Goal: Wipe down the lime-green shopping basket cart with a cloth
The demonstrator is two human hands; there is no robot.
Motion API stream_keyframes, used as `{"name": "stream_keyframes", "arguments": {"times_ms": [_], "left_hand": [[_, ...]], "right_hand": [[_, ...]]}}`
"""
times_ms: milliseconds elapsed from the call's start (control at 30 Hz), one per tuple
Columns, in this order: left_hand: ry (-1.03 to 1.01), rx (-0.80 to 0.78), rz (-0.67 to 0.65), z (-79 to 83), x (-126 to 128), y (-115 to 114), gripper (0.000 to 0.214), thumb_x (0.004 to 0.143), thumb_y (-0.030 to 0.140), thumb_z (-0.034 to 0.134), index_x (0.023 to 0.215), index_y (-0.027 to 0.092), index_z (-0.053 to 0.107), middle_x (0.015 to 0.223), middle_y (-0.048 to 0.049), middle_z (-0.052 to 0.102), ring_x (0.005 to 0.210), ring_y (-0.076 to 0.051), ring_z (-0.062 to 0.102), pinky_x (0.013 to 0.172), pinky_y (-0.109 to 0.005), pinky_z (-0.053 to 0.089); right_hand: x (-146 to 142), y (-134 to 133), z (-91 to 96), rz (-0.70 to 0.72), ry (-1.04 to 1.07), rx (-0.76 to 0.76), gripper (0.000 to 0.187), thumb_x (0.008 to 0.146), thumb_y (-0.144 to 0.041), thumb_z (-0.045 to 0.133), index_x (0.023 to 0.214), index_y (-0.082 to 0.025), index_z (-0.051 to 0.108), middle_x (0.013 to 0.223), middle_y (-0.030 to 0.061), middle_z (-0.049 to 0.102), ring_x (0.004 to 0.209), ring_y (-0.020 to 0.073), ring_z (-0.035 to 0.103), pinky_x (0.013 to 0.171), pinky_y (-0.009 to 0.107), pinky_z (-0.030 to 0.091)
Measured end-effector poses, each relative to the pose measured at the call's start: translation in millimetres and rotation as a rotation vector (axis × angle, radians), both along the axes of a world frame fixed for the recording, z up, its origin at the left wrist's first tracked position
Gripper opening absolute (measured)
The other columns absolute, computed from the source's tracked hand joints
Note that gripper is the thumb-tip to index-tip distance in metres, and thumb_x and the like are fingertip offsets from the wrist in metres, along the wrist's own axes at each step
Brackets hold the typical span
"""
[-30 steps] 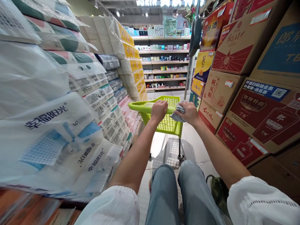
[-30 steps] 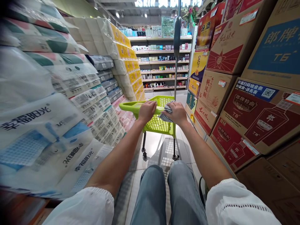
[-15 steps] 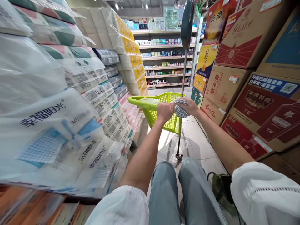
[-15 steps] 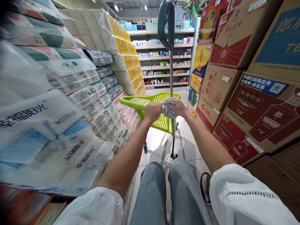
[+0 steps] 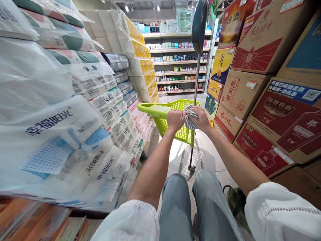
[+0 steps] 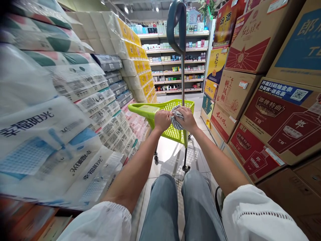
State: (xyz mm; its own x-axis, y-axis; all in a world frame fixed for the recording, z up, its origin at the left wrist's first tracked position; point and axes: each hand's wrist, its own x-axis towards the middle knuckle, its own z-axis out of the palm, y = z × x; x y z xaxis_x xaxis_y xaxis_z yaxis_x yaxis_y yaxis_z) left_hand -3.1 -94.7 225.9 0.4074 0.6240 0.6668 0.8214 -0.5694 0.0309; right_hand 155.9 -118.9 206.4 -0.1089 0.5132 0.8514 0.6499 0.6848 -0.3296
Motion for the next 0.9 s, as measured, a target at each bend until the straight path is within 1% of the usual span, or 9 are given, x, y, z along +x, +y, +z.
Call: {"name": "stream_keyframes", "arguments": {"times_ms": [100,200,300,400,533,667,800,900], "left_hand": [[-0.029,-0.021,-0.03,-0.2,-4.4,3.8,0.052,0.095,0.034,0.03,0.061,0.016,0.065,0.067,-0.0077,0.067,0.064,-0.018,0.057,0.073,-0.033,0.036],[-0.043,-0.013,-0.044,-0.4,-10.4,8.4,0.051,0.093,0.035,0.032,0.054,0.017,0.061,0.063,-0.0067,0.065,0.061,-0.017,0.055,0.068,-0.032,0.035],[-0.044,-0.012,-0.068,-0.3,-19.1,13.2,0.048,0.09,0.033,0.035,0.05,0.017,0.057,0.06,-0.0063,0.063,0.059,-0.016,0.053,0.063,-0.031,0.032],[-0.047,-0.023,-0.086,0.3,-28.9,18.3,0.046,0.088,0.032,0.037,0.047,0.018,0.054,0.056,-0.0051,0.061,0.057,-0.015,0.052,0.061,-0.031,0.031],[-0.056,-0.055,-0.137,1.0,-38.5,26.0,0.043,0.085,0.03,0.039,0.045,0.018,0.05,0.057,-0.0043,0.062,0.06,-0.015,0.053,0.065,-0.03,0.035],[-0.051,-0.061,-0.162,1.7,-42.7,33.6,0.042,0.085,0.029,0.037,0.047,0.019,0.051,0.06,-0.0039,0.063,0.063,-0.016,0.054,0.068,-0.03,0.038],[0.019,-0.049,-0.142,6.7,-41.1,35.6,0.042,0.085,0.026,0.035,0.05,0.019,0.057,0.058,-0.0047,0.062,0.063,-0.017,0.053,0.068,-0.031,0.038],[0.095,-0.047,-0.111,13.7,-30.3,28.9,0.044,0.087,0.027,0.034,0.056,0.018,0.063,0.063,-0.0065,0.065,0.066,-0.017,0.056,0.07,-0.032,0.04]], "right_hand": [[9.6,8.8,-10.8,0.03,0.068,-0.012,0.029,0.09,-0.047,0.052,0.104,-0.025,0.064,0.11,0.0066,0.059,0.109,0.0221,0.054,0.1,0.041,0.043],[18.6,16.0,-23.4,0.021,0.146,-0.036,0.031,0.091,-0.049,0.049,0.104,-0.026,0.063,0.111,0.0064,0.055,0.112,0.0207,0.052,0.102,0.041,0.043],[16.8,16.0,-31.0,0.007,0.171,-0.038,0.03,0.091,-0.048,0.049,0.105,-0.026,0.062,0.111,0.0063,0.053,0.113,0.02,0.051,0.103,0.04,0.043],[5.2,11.2,-32.0,-0.013,0.179,-0.011,0.028,0.09,-0.046,0.051,0.106,-0.025,0.062,0.11,0.0067,0.053,0.112,0.0205,0.052,0.102,0.039,0.043],[-11.1,5.0,-29.4,-0.077,0.158,0.028,0.028,0.09,-0.045,0.051,0.106,-0.025,0.063,0.109,0.0069,0.054,0.109,0.0225,0.053,0.099,0.042,0.044],[-17.7,2.5,-28.8,-0.153,0.129,0.035,0.029,0.09,-0.045,0.05,0.106,-0.025,0.063,0.109,0.008,0.055,0.11,0.0244,0.053,0.099,0.043,0.043],[-16.7,3.0,-28.8,-0.19,0.086,0.034,0.029,0.09,-0.044,0.05,0.107,-0.025,0.063,0.11,0.0086,0.056,0.109,0.0254,0.052,0.099,0.043,0.042],[-17.0,4.3,-28.4,-0.194,0.033,0.033,0.027,0.089,-0.041,0.051,0.109,-0.025,0.062,0.111,0.0081,0.056,0.108,0.0256,0.051,0.098,0.043,0.041]]}}
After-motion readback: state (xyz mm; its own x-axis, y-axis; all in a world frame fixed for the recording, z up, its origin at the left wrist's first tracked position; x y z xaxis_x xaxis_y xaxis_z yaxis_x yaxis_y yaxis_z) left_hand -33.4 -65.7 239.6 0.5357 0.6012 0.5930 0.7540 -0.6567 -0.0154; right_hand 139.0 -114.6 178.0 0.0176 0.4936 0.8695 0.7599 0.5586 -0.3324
